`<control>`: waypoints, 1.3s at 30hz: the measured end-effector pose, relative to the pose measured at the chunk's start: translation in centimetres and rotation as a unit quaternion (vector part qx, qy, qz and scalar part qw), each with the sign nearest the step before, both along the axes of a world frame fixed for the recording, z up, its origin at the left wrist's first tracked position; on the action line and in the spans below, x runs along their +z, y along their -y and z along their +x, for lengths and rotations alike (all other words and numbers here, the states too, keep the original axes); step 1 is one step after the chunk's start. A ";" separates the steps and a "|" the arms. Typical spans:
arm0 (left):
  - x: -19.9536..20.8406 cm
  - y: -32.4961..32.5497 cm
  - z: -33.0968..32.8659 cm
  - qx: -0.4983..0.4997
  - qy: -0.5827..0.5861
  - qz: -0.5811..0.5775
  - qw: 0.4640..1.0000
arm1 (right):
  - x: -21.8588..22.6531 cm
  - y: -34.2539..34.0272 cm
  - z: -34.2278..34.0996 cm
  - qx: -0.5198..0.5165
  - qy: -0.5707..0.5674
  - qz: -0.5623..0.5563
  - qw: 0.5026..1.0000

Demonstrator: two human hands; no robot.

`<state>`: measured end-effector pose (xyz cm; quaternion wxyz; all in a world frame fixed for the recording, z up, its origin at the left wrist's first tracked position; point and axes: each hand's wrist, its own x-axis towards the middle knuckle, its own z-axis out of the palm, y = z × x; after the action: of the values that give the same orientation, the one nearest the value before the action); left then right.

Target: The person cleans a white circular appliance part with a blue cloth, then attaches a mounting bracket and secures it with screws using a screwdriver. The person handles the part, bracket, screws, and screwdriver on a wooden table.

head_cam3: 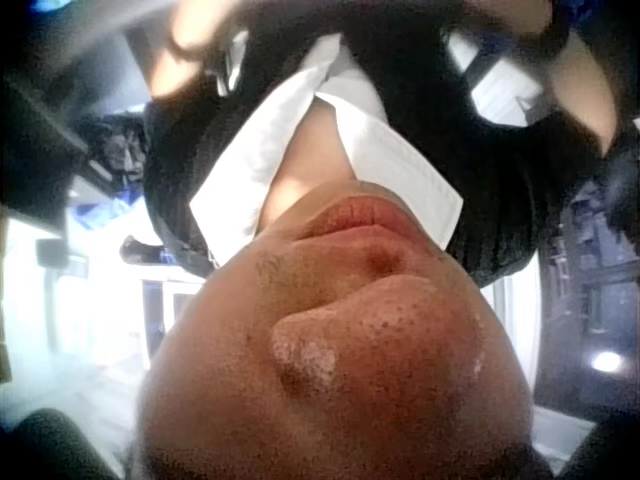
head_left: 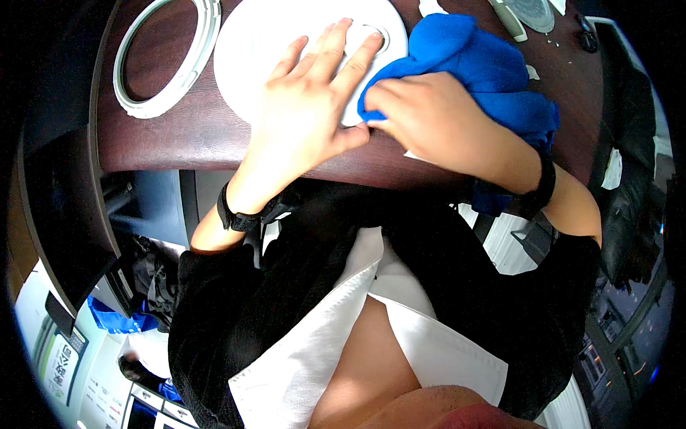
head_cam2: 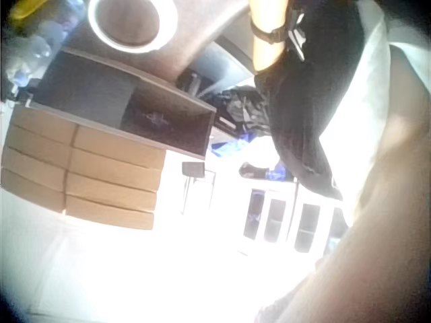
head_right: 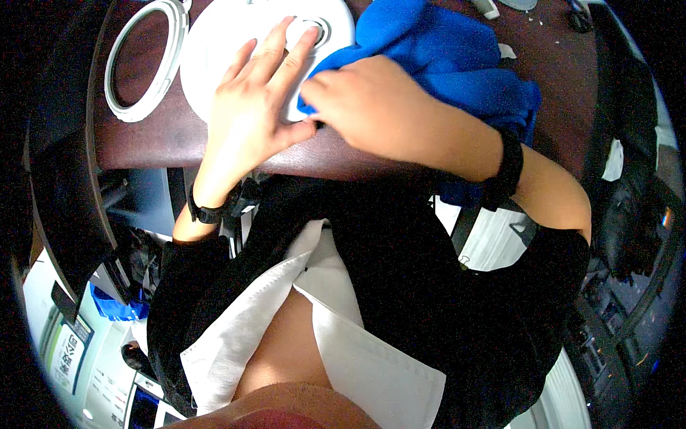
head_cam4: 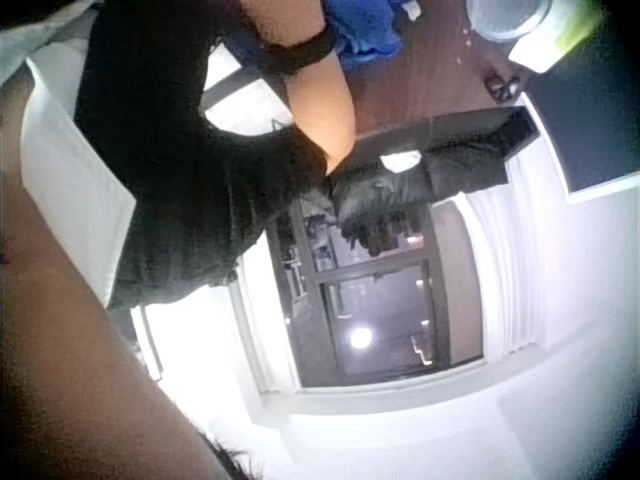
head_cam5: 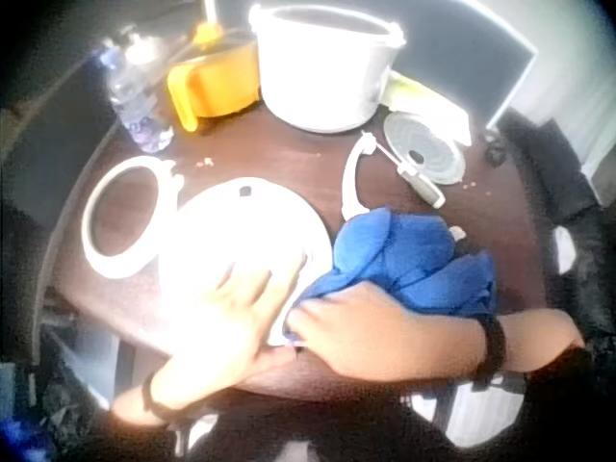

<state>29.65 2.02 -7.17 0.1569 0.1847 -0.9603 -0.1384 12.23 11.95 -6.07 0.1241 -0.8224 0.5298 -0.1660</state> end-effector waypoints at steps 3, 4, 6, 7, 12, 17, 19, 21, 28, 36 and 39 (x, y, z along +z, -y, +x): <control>0.0 0.0 0.1 0.003 0.022 0.004 1.000 | -0.4 0.1 0.7 0.006 0.002 -0.005 1.000; 0.3 -0.1 0.1 -0.001 0.031 -0.008 0.999 | -0.4 0.2 0.5 0.012 0.004 -0.007 1.000; 1.1 -0.1 0.1 -0.012 0.049 -0.032 0.998 | 0.7 0.4 -0.1 -0.002 0.004 0.021 1.000; 1.6 -0.1 0.0 -0.017 0.043 -0.020 0.999 | 1.1 0.6 -0.7 -0.008 0.000 0.029 1.000; 2.0 -0.2 0.1 -0.022 0.010 0.027 0.999 | 1.5 0.5 -1.2 -0.041 -0.042 0.050 0.997; 1.9 0.0 0.2 -0.026 0.016 0.008 0.999 | 0.4 0.4 1.5 -0.006 -0.021 0.012 1.000; 1.3 0.0 0.3 -0.021 0.012 0.004 1.000 | 0.7 0.6 1.5 -0.008 -0.027 0.009 1.000; 0.1 -0.2 0.5 -0.009 0.010 0.014 1.000 | 1.0 0.6 0.3 -0.007 -0.023 0.001 1.000; 1.3 -0.1 0.3 -0.027 -0.009 0.020 0.999 | -0.3 0.3 1.2 0.000 -0.017 -0.038 0.999; 1.6 0.4 2.2 -0.056 -0.042 0.044 0.997 | 0.8 -0.1 -1.0 -0.002 -0.043 0.010 0.999; 3.2 1.2 4.5 -0.019 0.084 0.002 0.996 | 0.4 -0.6 -1.7 -0.013 -0.051 0.043 0.998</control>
<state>34.11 0.78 -3.97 0.0724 0.1775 -0.9732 -0.1272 10.51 12.56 -5.72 0.1301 -0.8165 0.5531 -0.1022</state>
